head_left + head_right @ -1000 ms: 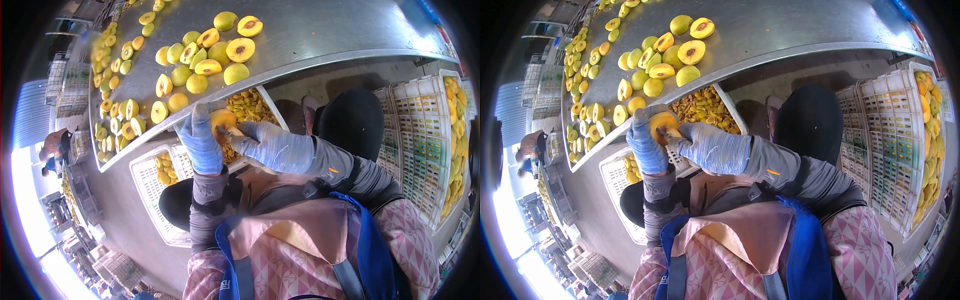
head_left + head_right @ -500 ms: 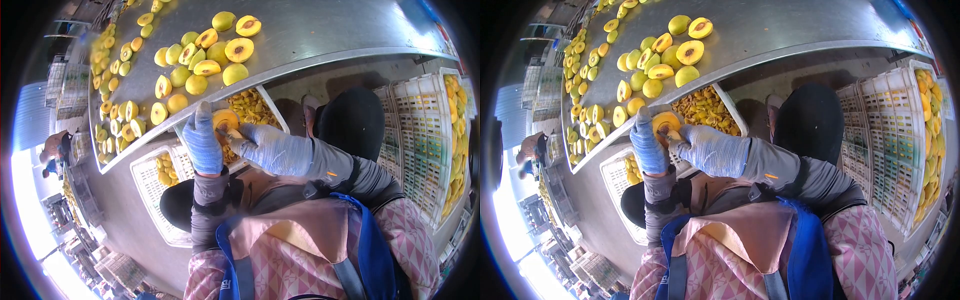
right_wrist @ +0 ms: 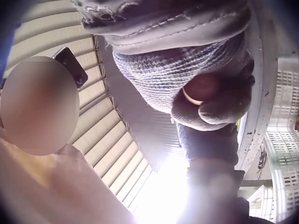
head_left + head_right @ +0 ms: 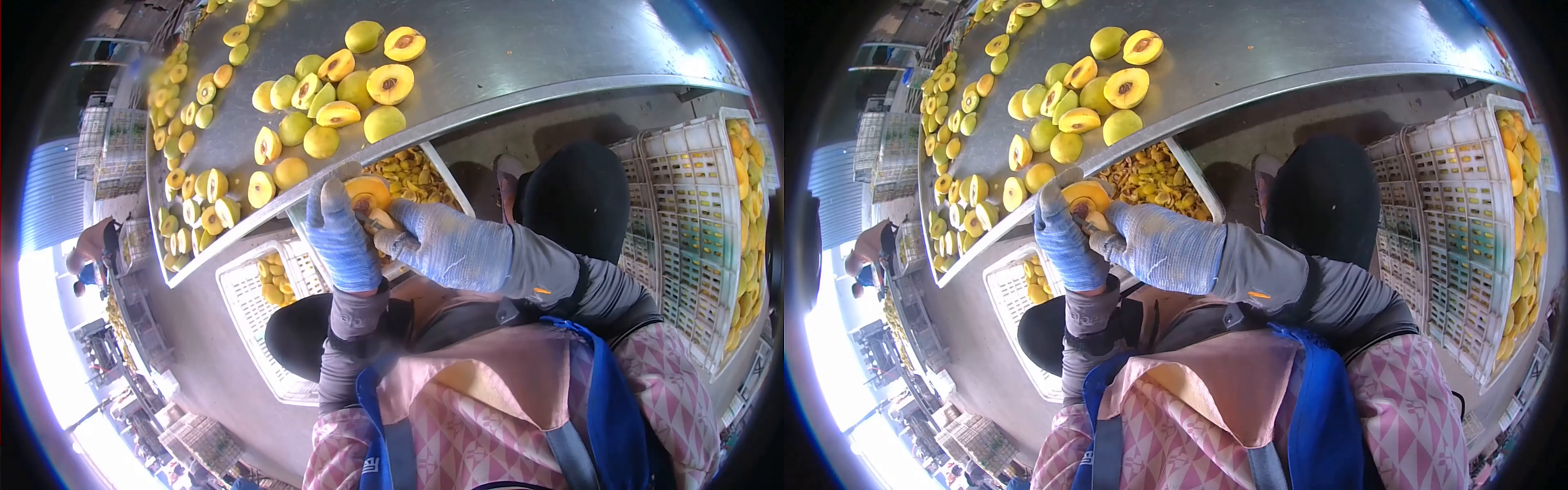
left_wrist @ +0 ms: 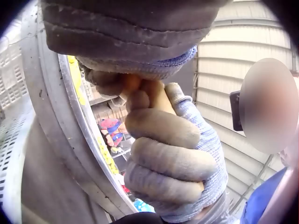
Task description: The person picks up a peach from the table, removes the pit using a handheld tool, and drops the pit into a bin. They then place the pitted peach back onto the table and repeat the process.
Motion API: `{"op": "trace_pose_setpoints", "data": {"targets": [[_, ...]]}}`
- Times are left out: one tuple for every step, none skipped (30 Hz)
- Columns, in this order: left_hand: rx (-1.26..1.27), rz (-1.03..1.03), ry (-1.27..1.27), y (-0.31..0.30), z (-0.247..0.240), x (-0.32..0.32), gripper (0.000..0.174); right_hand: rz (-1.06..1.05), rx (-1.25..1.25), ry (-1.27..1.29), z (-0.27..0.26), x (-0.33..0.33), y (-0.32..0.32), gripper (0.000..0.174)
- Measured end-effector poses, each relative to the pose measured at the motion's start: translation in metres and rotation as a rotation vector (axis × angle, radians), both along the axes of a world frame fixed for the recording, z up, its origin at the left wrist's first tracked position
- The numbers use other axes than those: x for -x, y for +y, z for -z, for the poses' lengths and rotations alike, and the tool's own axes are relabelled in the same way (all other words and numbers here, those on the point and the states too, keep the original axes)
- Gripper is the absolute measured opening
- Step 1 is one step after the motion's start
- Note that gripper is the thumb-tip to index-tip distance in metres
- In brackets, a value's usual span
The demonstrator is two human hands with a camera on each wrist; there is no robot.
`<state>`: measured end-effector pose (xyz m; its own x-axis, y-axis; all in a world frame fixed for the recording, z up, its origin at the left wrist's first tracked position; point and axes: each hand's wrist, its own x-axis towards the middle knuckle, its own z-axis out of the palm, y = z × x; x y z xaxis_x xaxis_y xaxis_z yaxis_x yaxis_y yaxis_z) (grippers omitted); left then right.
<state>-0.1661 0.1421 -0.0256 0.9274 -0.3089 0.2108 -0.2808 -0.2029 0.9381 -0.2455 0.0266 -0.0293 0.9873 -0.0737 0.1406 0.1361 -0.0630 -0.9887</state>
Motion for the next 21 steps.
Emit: {"op": "trace_pose_setpoints", "data": {"targets": [[0.000,0.001,-0.001,0.000,-0.001,-0.001,0.057,0.037,-0.010,-0.091,0.003,-0.001,0.002,0.032],[0.030,-0.021,0.025,0.001,-0.002,-0.003,0.059,0.037,-0.010,-0.091,0.004,0.001,0.001,0.032],[0.058,-0.044,0.053,0.002,-0.002,-0.004,0.060,-0.084,-0.362,0.198,-0.008,0.005,-0.002,0.032],[0.055,-0.046,0.053,0.002,-0.002,-0.003,0.060,-0.209,-0.712,0.488,-0.018,0.007,-0.006,0.033],[0.097,-0.015,0.008,0.001,-0.001,-0.002,0.061,-0.210,-0.715,0.487,-0.025,0.008,-0.011,0.033],[0.140,0.018,-0.037,0.000,0.000,-0.001,0.061,-0.314,-0.815,0.586,-0.032,0.008,-0.017,0.034],[0.140,0.019,-0.037,0.001,-0.001,-0.001,0.061,-0.419,-0.913,0.684,-0.034,0.009,-0.022,0.035],[0.111,0.047,-0.030,0.001,-0.003,-0.001,0.062,-0.418,-0.912,0.684,-0.033,0.011,-0.025,0.035],[0.083,0.074,-0.023,0.002,-0.005,-0.002,0.062,-0.449,-1.021,0.687,-0.031,0.013,-0.028,0.033],[0.084,0.073,-0.024,0.003,-0.007,-0.002,0.062,-0.480,-1.130,0.690,-0.030,0.014,-0.029,0.033],[0.106,0.119,-0.001,0.003,-0.008,-0.003,0.061,-0.481,-1.128,0.691,-0.029,0.012,-0.032,0.033],[0.128,0.165,0.023,0.003,-0.009,-0.003,0.060,-0.504,-1.121,0.705,-0.028,0.008,-0.036,0.031],[0.129,0.166,0.023,0.002,-0.008,-0.002,0.060,-0.526,-1.117,0.720,-0.026,0.007,-0.037,0.030],[0.087,0.077,0.008,-0.001,-0.005,0.000,0.058,-0.524,-1.117,0.718,-0.021,0.006,-0.034,0.030],[0.045,-0.013,-0.009,-0.002,-0.002,0.001,0.056,-0.394,-0.607,0.513,-0.012,0.004,-0.029,0.028],[0.045,-0.013,-0.012,-0.003,0.000,0.000,0.056,-0.252,-0.105,0.296,-0.006,0.002,-0.025,0.025],[0.005,-0.059,-0.009,-0.003,0.004,-0.002,0.054,-0.253,-0.105,0.293,-0.003,0.002,-0.021,0.025],[-0.037,-0.103,-0.003,-0.004,0.005,-0.002,0.052,0.002,0.230,0.108,-0.003,0.005,-0.016,0.029],[-0.041,-0.101,-0.002,-0.004,0.005,-0.001,0.052,0.261,0.559,-0.080,-0.004,0.007,-0.012,0.035],[-0.005,-0.081,0.072,-0.006,0.002,0.000,0.052,0.197,0.548,0.028,-0.009,0.008,-0.013,0.035],[0.033,-0.061,0.146,-0.007,0.001,0.000,0.052,0.200,0.548,0.030,-0.007,0.008,-0.014,0.035]]}}
